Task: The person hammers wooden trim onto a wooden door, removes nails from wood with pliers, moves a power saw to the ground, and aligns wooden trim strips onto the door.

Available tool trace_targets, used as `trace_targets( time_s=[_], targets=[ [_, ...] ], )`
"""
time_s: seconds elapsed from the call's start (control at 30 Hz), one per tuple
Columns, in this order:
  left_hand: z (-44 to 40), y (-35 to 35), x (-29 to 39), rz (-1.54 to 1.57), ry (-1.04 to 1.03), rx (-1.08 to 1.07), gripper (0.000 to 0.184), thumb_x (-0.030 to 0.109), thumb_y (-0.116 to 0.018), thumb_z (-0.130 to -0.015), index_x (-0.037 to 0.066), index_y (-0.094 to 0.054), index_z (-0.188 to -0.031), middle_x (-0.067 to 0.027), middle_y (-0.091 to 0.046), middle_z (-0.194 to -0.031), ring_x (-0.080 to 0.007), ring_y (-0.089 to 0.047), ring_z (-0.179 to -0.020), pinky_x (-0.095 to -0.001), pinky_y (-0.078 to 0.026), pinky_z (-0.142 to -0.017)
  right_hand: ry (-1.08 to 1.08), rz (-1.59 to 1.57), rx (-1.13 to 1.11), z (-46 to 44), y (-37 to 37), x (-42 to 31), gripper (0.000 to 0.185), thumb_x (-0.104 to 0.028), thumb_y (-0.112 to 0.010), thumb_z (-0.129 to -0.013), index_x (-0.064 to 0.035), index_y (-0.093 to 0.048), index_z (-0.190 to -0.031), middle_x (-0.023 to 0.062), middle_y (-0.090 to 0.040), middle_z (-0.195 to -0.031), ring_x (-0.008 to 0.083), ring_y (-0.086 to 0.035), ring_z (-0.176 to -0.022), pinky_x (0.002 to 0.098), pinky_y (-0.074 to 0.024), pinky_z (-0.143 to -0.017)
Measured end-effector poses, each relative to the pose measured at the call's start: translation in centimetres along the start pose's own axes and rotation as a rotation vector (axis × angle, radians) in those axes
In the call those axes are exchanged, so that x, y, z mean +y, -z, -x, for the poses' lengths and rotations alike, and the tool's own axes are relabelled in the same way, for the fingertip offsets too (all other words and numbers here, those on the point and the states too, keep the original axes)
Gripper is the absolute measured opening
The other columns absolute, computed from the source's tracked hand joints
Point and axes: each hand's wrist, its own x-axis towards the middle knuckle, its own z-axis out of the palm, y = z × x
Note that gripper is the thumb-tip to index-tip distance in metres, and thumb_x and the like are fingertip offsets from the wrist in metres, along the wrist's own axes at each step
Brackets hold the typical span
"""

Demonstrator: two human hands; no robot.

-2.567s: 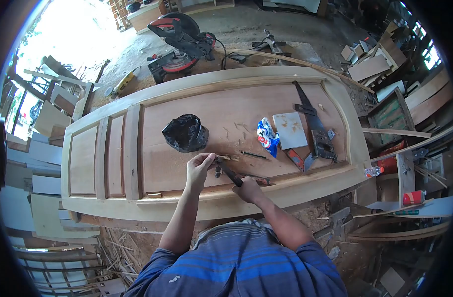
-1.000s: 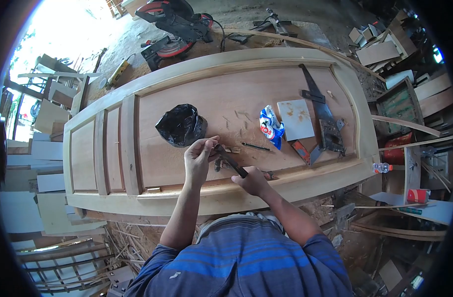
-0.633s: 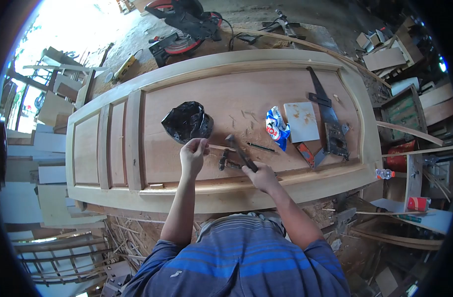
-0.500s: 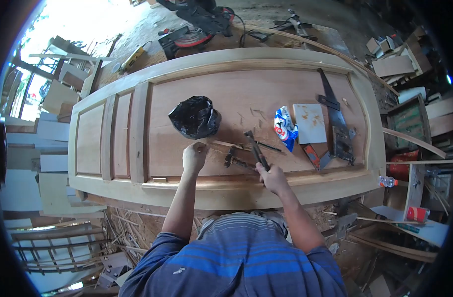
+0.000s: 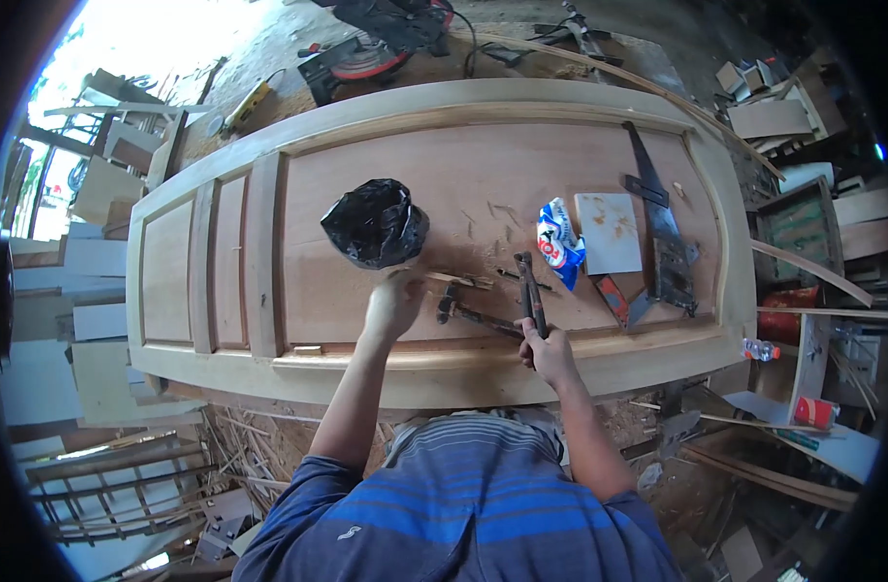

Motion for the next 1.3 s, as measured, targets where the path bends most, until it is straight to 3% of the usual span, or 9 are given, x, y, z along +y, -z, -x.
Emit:
trace_targets(
  time_s=[0.17, 0.3, 0.47, 0.6, 0.63, 0.77, 0.9, 1.07, 1.3],
  targets=[
    [-7.3, -6.3, 3.0, -0.086, -0.197, 0.146, 0.014, 0.016, -0.073, -0.092, 0.005, -0.074, -0.099, -0.0167, -0.071, -0.101, -0.0404, -0.071, -0.094, -0.0488, -0.058, -0.081, 0.046, 0.017, 0.031, -0.3, -0.5, -0.8, 0.042, -0.042, -0.06, -0.111, -0.0015, -0.07, -0.113, 0.0031, -0.065, -0.075, 0.0121, -0.062, -0.062, 0.0304, -0.0524, -0.059],
    [-10.8, -9.4, 3.4, -0.277, -0.132, 0.156, 0.013, 0.017, -0.072, -0.09, 0.005, -0.075, -0.088, -0.017, -0.071, -0.098, -0.0396, -0.071, -0.093, -0.0498, -0.059, -0.081, 0.042, 0.058, 0.055, -0.5, -0.9, -0.5, 0.042, -0.042, -0.063, -0.109, -0.0021, -0.065, -0.098, 0.0042, -0.066, -0.078, 0.0134, -0.066, -0.065, 0.0316, -0.0542, -0.062],
    [-10.8, -10.3, 2.6, -0.34, -0.137, 0.124, 0.016, 0.014, -0.071, -0.091, 0.003, -0.07, -0.103, -0.0178, -0.069, -0.096, -0.0382, -0.071, -0.093, -0.0478, -0.058, -0.082, 0.038, 0.026, 0.048, -0.3, -1.5, -0.5, 0.041, -0.041, -0.063, -0.109, -0.0037, -0.064, -0.093, 0.0032, -0.065, -0.078, 0.0131, -0.063, -0.065, 0.0326, -0.0523, -0.061],
    [-8.1, -7.1, 3.0, 0.201, -0.051, -0.031, 0.015, 0.004, -0.062, -0.1, 0.001, -0.064, -0.114, -0.0117, -0.066, -0.092, -0.0244, -0.071, -0.09, -0.0388, -0.057, -0.077, 0.087, 0.227, -0.089, -0.5, -1.3, -1.2, 0.046, -0.044, -0.065, -0.107, 0.0002, -0.067, -0.12, 0.0047, -0.066, -0.077, 0.0156, -0.064, -0.069, 0.0337, -0.0534, -0.068],
    [-7.1, -6.6, 3.4, 0.603, 0.064, -0.042, 0.018, 0.001, -0.061, -0.103, 0.0, -0.065, -0.12, -0.0025, -0.064, -0.092, -0.0105, -0.063, -0.084, -0.0298, -0.052, -0.074, 0.116, 0.251, -0.118, 0.6, -1.7, -3.2, 0.046, -0.043, -0.064, -0.108, -0.0011, -0.066, -0.127, 0.004, -0.065, -0.076, 0.0159, -0.063, -0.07, 0.0341, -0.0533, -0.07],
    [-3.2, -1.7, 5.2, 1.033, 0.15, -0.059, 0.028, 0.007, -0.066, -0.105, 0.001, -0.066, -0.133, -0.0021, -0.069, -0.105, -0.0091, -0.065, -0.095, -0.0258, -0.055, -0.086, 0.161, 0.367, -0.232, 1.2, -2.8, -3.5, 0.05, -0.034, -0.062, -0.11, -0.0084, -0.056, -0.152, 0.0005, -0.061, -0.08, 0.0153, -0.06, -0.079, 0.0339, -0.0524, -0.08],
    [-0.5, 0.8, 6.2, 1.114, 0.208, -0.035, 0.025, 0.008, -0.07, -0.105, -0.001, -0.07, -0.128, -0.0087, -0.077, -0.111, -0.0136, -0.073, -0.103, -0.0308, -0.06, -0.091, 0.166, 0.398, -0.328, 3.5, -3.9, -6.7, 0.052, -0.027, -0.061, -0.111, -0.0151, -0.05, -0.16, 0.0017, -0.069, -0.099, 0.0128, -0.061, -0.093, 0.0318, -0.0504, -0.089],
    [1.3, 2.1, 6.9, 1.055, 0.2, -0.023, 0.024, 0.004, -0.071, -0.103, -0.003, -0.072, -0.126, -0.0105, -0.078, -0.11, -0.0138, -0.074, -0.098, -0.0284, -0.061, -0.087, 0.219, 0.38, -0.375, 4.5, -4.0, -6.8, 0.053, -0.026, -0.062, -0.11, -0.017, -0.05, -0.161, 0.0076, -0.074, -0.118, 0.016, -0.062, -0.108, 0.0323, -0.0478, -0.101],
    [2.6, 2.8, 7.3, 0.946, 0.141, -0.035, 0.028, 0.004, -0.071, -0.103, -0.004, -0.071, -0.129, -0.0113, -0.078, -0.109, -0.015, -0.075, -0.098, -0.0289, -0.062, -0.088, 0.284, 0.438, -0.325, 5.2, -3.2, -4.9, 0.051, -0.027, -0.064, -0.108, -0.0164, -0.055, -0.157, 0.009, -0.073, -0.108, 0.0158, -0.064, -0.102, 0.0337, -0.0493, -0.098]
  ],
)
